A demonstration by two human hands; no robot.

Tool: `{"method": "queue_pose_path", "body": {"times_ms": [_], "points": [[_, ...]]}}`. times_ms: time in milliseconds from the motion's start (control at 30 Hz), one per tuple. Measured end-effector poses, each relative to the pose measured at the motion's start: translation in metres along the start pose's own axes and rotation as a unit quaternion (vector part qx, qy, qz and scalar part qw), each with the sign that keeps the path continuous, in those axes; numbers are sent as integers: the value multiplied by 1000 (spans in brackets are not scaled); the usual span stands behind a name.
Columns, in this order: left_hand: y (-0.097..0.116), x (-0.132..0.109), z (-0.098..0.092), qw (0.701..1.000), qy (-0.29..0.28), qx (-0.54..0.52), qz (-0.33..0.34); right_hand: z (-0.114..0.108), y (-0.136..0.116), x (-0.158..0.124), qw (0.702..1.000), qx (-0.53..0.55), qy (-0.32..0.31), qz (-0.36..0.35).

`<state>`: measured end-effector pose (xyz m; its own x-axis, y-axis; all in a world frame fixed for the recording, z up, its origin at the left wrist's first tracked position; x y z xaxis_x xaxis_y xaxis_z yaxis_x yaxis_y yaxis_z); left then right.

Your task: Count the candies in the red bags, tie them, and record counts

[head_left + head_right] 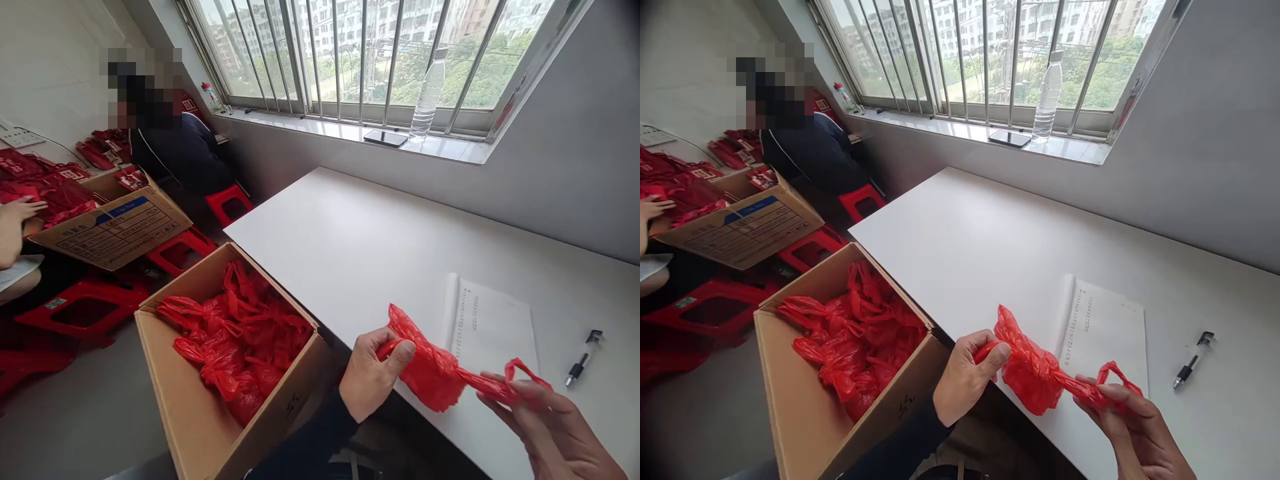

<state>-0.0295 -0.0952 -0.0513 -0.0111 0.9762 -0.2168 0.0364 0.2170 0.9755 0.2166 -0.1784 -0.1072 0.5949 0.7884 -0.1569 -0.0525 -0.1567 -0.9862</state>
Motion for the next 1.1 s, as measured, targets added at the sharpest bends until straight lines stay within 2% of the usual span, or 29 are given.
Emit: {"method": "queue_pose_path", "body": {"times_ms": [67, 167, 367, 800, 1100], "points": [[0, 2, -2, 1000, -1, 5, 12, 14, -19, -5, 1000, -6, 5, 15], [1, 6, -8, 999, 13, 24, 26, 28, -41, -3, 1000, -12, -6, -15], [6, 25, -17, 997, 17, 66, 36, 33, -58, 9, 999, 6, -22, -33], [5, 35, -9, 994, 24, 105, 31, 29, -51, 16, 1000, 29, 10, -2], [-1, 39, -4, 991, 37, 123, 24, 27, -20, 13, 995, 73, 37, 56]]}}
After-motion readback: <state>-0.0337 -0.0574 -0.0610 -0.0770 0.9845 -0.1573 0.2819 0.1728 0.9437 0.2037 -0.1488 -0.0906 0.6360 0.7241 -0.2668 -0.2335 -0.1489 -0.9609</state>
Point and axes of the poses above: each hand's wrist, its own x-axis towards the middle knuckle, its own z-axis out of the palm, y = z × x, the point moved 3 cm from there along x, towards the middle knuckle, and after that the axes turned 11 degrees about y, right-handed, at the moved point
